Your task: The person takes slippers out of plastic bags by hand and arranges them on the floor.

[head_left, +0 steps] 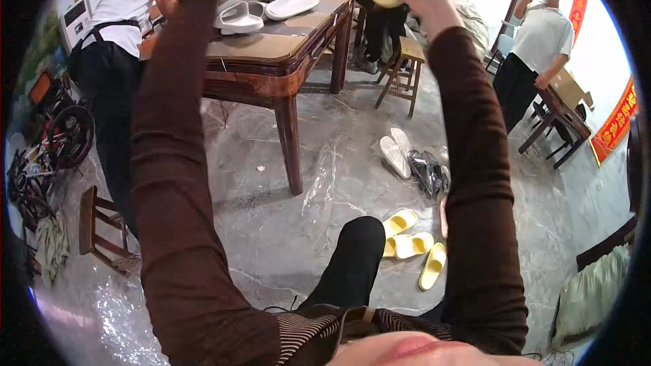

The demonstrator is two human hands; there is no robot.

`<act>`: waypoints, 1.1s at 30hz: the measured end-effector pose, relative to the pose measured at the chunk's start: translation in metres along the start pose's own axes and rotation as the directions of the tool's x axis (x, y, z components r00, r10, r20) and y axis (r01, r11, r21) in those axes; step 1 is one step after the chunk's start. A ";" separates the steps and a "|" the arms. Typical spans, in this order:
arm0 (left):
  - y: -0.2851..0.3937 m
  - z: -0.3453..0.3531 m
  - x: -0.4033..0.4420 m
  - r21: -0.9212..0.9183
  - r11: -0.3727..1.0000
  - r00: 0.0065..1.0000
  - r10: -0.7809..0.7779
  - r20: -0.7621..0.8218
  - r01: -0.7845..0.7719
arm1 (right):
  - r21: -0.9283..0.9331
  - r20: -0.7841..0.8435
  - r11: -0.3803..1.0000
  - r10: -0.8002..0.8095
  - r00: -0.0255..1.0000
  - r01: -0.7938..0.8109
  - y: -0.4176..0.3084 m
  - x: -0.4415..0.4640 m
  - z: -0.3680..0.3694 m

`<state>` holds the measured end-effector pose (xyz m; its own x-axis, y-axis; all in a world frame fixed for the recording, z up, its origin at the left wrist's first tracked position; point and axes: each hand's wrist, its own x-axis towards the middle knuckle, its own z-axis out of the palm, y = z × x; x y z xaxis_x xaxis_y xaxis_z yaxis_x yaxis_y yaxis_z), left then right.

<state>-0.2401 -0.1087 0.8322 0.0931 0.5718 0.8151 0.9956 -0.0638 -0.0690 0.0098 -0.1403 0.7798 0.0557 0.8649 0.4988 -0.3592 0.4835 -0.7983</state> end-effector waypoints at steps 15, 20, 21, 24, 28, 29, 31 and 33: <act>0.069 0.215 -0.407 -0.353 0.770 -0.083 0.461 0.883 0.531 | -0.761 -0.469 0.033 0.662 0.584 -0.648 0.324 -0.482 -0.473; 0.166 0.319 -0.508 -0.408 0.734 -0.131 0.554 0.822 0.543 | -0.431 -0.729 -0.023 0.598 0.334 -0.902 0.322 -0.591 -0.548; 0.183 0.344 -0.527 -0.399 0.740 -0.153 0.553 0.819 0.542 | -0.356 -0.755 0.000 0.589 0.288 -0.934 0.333 -0.605 -0.559; 0.243 0.406 -0.569 -0.478 0.636 -0.042 0.625 0.779 0.606 | -0.138 -0.791 0.008 0.601 0.115 -0.990 0.340 -0.592 -0.572; 0.342 0.453 -0.593 -0.541 0.657 -0.064 0.664 0.745 0.524 | 0.233 -0.766 0.103 0.632 -0.118 -0.967 0.357 -0.542 -0.599; 0.362 0.471 -0.605 -0.549 0.660 -0.073 0.671 0.738 0.512 | 0.313 -0.762 0.203 0.637 -0.117 -0.928 0.366 -0.535 -0.610; 0.400 0.492 -0.604 -0.546 0.656 -0.012 0.646 0.763 0.521 | 0.396 -0.751 0.284 0.647 -0.130 -0.873 0.381 -0.521 -0.629; 0.423 0.534 -0.622 -0.443 0.657 -0.021 0.572 0.820 0.609 | 0.384 -0.823 0.313 0.543 -0.168 -0.869 0.392 -0.505 -0.643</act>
<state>0.1300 -0.0546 -0.0115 0.5781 0.6221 -0.5280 0.7056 -0.0561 0.7064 0.4403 -0.3015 -0.0020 0.5619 0.2281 -0.7951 -0.5187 -0.6516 -0.5535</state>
